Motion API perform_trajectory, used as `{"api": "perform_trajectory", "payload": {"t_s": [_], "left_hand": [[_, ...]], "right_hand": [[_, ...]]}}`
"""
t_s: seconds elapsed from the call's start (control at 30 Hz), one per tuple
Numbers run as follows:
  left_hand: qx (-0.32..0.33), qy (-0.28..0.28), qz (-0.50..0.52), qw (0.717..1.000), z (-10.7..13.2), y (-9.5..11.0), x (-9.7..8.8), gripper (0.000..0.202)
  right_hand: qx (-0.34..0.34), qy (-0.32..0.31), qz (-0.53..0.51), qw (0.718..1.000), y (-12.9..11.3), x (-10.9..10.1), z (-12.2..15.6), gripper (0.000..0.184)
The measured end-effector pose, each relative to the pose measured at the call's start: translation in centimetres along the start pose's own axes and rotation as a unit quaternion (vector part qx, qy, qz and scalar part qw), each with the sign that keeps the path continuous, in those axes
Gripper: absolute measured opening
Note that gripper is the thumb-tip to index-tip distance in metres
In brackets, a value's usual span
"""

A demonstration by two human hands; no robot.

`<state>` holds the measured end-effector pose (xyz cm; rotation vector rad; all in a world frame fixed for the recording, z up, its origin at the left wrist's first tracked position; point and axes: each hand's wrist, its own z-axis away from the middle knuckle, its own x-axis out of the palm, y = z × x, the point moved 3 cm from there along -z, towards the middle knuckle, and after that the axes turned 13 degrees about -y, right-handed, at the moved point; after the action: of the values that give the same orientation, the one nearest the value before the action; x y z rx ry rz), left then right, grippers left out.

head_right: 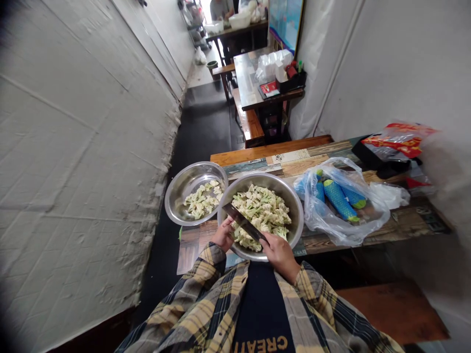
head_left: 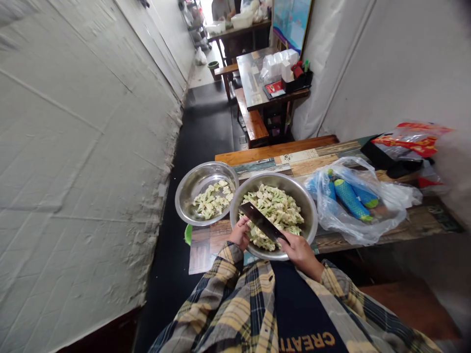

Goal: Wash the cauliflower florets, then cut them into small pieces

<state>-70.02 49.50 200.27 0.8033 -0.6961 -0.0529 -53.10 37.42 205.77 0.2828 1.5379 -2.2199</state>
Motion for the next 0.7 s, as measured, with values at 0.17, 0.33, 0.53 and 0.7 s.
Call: {"api": "perform_trajectory", "payload": {"t_s": [0.17,0.33,0.53,0.7], "left_hand": [[-0.04,-0.04,0.027,0.998,0.0,0.2,-0.8,0.05],[-0.053,-0.031,-0.01,0.998,-0.3,0.5,-1.4,0.049],[-0.041,0.033,-0.063,0.997,-1.2,2.1,-3.5,0.044],[0.051,0.156,-0.136,0.977,-3.8,7.6,-8.1,0.038]], "right_hand": [[0.017,0.004,-0.008,1.0,0.1,0.1,-0.5,0.04],[-0.038,0.019,0.037,0.998,-0.6,0.2,-0.9,0.035],[-0.053,0.061,-0.022,0.997,-2.0,-0.7,-0.8,0.034],[0.041,0.158,-0.098,0.982,-0.3,-1.9,-0.3,0.039]]}}
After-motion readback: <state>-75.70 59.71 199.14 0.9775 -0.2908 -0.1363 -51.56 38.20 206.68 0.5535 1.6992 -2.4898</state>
